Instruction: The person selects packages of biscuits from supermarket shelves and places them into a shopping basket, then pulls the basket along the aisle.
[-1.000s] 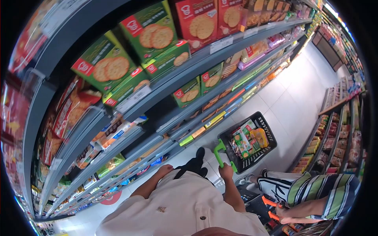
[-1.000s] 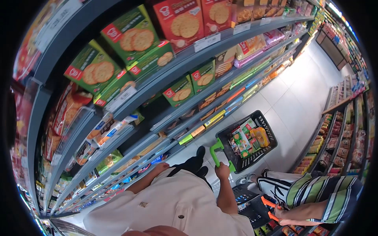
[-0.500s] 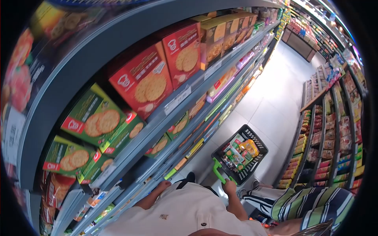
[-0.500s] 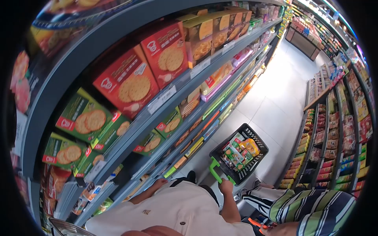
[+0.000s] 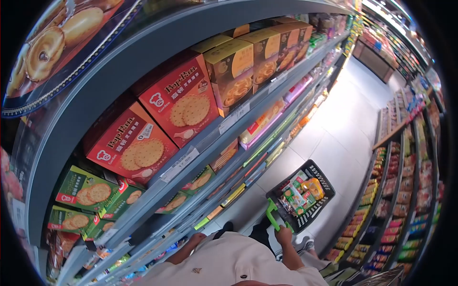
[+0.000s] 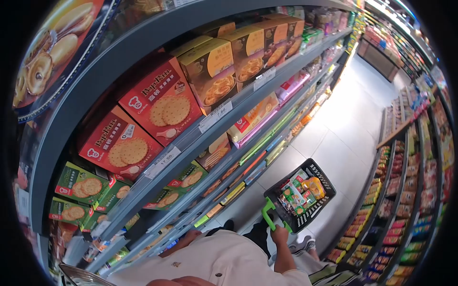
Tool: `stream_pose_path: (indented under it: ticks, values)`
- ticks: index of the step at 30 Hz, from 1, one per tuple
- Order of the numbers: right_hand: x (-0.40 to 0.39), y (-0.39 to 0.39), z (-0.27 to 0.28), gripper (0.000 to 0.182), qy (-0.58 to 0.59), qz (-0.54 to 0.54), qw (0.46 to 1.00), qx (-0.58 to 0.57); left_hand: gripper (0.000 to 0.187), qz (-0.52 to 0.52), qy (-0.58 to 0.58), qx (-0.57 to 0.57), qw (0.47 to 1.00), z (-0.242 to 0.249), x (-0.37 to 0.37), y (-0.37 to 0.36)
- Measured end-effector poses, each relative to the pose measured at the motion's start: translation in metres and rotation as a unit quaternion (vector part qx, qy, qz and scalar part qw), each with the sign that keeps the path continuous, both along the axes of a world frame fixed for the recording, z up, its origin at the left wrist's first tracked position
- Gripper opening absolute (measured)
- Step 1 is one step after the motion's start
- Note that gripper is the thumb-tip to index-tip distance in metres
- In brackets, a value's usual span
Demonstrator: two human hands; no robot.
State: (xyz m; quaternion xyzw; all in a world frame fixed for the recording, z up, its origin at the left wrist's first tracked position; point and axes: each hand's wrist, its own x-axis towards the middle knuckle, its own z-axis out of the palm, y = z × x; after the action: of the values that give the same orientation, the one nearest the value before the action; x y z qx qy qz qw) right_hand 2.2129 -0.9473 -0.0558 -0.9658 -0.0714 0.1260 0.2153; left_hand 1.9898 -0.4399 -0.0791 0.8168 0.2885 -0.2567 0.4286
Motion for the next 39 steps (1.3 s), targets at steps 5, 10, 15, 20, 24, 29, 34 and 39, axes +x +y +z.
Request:
stream_pose_path:
  ticks: [5, 10, 15, 20, 24, 29, 34, 39]
  values:
    - [0.045, -0.037, -0.012, 0.025, 0.016, 0.013, 1.000, 0.009, 0.035, 0.037, 0.008, 0.002, 0.999, -0.004, 0.052, -0.063]
    - [0.098, -0.086, -0.017, 0.024, 0.017, 0.025, 0.998, 0.046, 0.040, 0.023, -0.024, 0.010, 0.999, 0.023, 0.128, -0.132]
    - [0.147, -0.125, -0.018, 0.023, 0.065, 0.051, 0.996, 0.016, 0.046, -0.028, -0.042, 0.042, 0.998, 0.045, 0.212, -0.183]
    - [0.184, -0.160, -0.024, 0.024, 0.057, 0.059, 0.996, 0.016, 0.046, -0.018, -0.073, 0.034, 0.997, 0.022, 0.257, -0.197]
    - [0.219, -0.189, -0.033, 0.027, 0.064, 0.069, 0.996, 0.000, 0.047, -0.035, -0.057, 0.026, 0.997, 0.018, 0.298, -0.206]
    - [0.268, -0.231, -0.050, 0.030, 0.076, 0.086, 0.993, -0.010, 0.046, -0.035, -0.033, 0.019, 0.999, 0.014, 0.359, -0.221]
    - [0.324, -0.271, -0.050, 0.027, 0.067, 0.082, 0.994, -0.029, 0.046, -0.050, -0.037, -0.021, 0.998, -0.021, 0.446, -0.228]
    - [0.403, -0.301, -0.051, 0.023, 0.052, 0.037, 0.995, -0.080, 0.050, -0.067, -0.092, -0.051, 0.992, -0.034, 0.557, -0.236]
